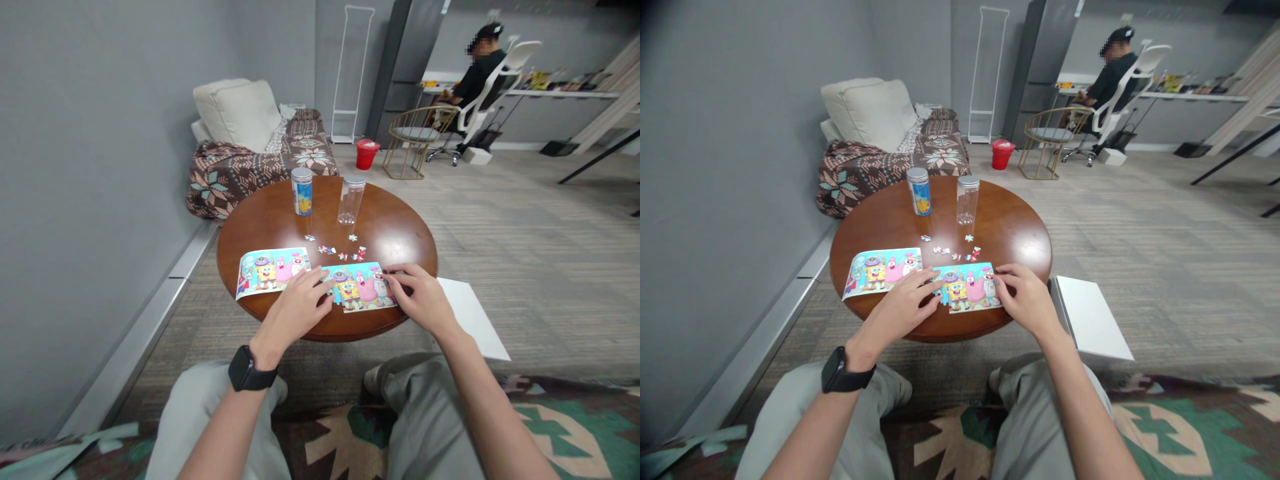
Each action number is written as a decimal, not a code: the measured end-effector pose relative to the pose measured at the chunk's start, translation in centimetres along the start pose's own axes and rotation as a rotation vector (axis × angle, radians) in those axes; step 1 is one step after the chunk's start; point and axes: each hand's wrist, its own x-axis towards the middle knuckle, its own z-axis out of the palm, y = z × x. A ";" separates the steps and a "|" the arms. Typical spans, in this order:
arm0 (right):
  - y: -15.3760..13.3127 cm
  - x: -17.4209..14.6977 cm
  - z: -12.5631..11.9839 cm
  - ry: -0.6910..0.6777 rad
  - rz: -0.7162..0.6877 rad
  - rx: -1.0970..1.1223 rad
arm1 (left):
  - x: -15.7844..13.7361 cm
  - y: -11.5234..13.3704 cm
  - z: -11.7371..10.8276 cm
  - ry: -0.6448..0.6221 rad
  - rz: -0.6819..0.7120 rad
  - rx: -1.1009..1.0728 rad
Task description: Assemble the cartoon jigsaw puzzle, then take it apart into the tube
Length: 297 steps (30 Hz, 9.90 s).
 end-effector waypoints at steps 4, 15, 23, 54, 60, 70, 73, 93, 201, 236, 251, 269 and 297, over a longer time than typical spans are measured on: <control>0.4 -0.1 0.0 0.014 0.005 -0.021 | 0.0 0.1 0.0 -0.003 -0.010 -0.002; 0.1 0.1 0.0 0.010 0.036 0.055 | 0.0 0.2 -0.1 0.029 -0.033 -0.042; -0.1 0.2 0.0 -0.005 0.024 0.096 | 0.1 0.4 0.0 0.211 -0.241 -0.007; 0.7 0.5 0.9 0.024 0.133 0.154 | 0.2 0.6 -0.3 0.121 -0.280 -0.057; 3.2 4.5 2.6 -0.092 0.199 0.125 | 0.1 0.7 -0.5 0.119 -0.274 -0.060; 3.9 8.5 4.7 -0.173 0.079 0.224 | 0.1 0.6 -0.4 0.125 -0.263 -0.059; 3.9 8.4 4.8 -0.163 0.104 0.239 | 0.1 0.5 -0.3 0.132 -0.255 -0.056; 3.1 7.9 4.6 -0.084 0.187 0.273 | 0.0 0.5 -0.3 0.117 -0.252 -0.044; 3.6 8.0 3.9 -0.087 0.365 0.740 | 0.0 0.4 -0.3 0.074 -0.259 -0.043; 3.8 8.1 4.2 -0.070 0.364 0.799 | 0.0 0.4 -0.3 0.077 -0.259 -0.040; 3.9 8.0 4.2 -0.054 0.354 0.686 | 0.1 0.6 -0.5 0.078 -0.262 -0.032; 3.7 7.9 3.8 -0.121 0.274 0.652 | 0.1 0.6 -0.5 0.058 -0.271 -0.035; 3.3 7.8 3.6 -0.101 0.365 0.743 | 0.1 0.6 -0.5 0.066 -0.259 -0.029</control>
